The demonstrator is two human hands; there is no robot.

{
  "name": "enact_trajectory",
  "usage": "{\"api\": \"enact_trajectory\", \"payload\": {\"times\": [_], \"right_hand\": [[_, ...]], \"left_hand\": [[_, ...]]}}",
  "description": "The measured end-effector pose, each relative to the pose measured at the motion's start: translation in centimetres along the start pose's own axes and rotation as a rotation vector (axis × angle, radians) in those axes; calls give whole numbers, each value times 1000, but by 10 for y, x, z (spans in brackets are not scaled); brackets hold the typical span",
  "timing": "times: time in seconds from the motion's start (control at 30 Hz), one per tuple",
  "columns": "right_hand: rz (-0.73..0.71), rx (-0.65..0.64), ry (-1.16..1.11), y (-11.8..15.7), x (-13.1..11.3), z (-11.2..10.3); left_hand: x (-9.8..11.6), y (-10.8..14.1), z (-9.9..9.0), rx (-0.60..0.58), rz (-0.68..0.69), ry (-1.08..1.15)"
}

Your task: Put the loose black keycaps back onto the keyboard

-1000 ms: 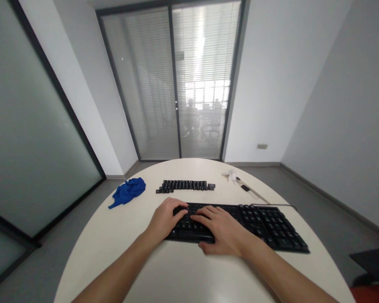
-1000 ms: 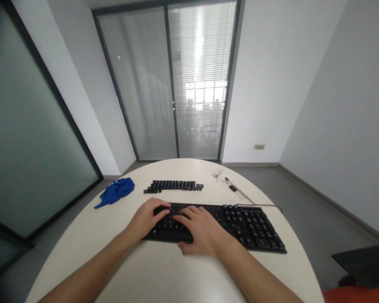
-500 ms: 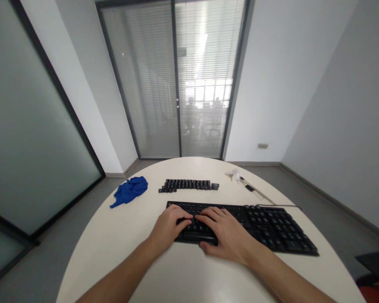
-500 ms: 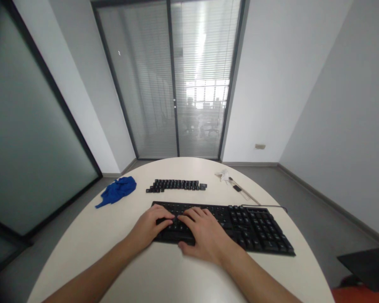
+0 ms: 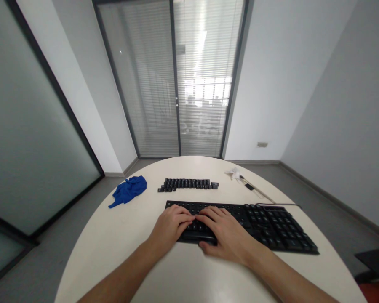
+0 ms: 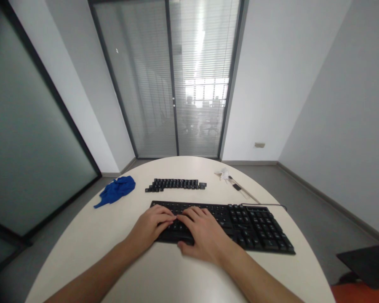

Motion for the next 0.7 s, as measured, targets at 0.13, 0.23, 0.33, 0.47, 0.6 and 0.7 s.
{"api": "enact_trajectory", "payload": {"times": [0.13, 0.23, 0.33, 0.47, 0.6, 0.7], "right_hand": [[2, -1, -17, 0, 0, 0], [-6, 1, -33, 0, 0, -1], [-16, -7, -32, -1, -1, -1], [-31, -33, -11, -1, -2, 1], [-41, -34, -7, -1, -2, 1], [-55, -45, -6, -1, -4, 1]], "left_hand": [[3, 0, 1, -20, 14, 13], [-4, 1, -1, 14, -23, 59], [-17, 3, -2, 52, -99, 120], [-25, 4, -2, 87, -152, 184], [-14, 3, -7, 101, -89, 157], [-6, 3, -8, 52, -16, 117]]}}
Point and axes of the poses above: each hand's wrist, its own y-axis away from the middle knuckle, its own z-axis out of the palm, x = y × z, the point moved 10 cm from there along -y, towards the middle knuckle, and after that the axes turned 7 degrees about -x, right-handed, at the moved point
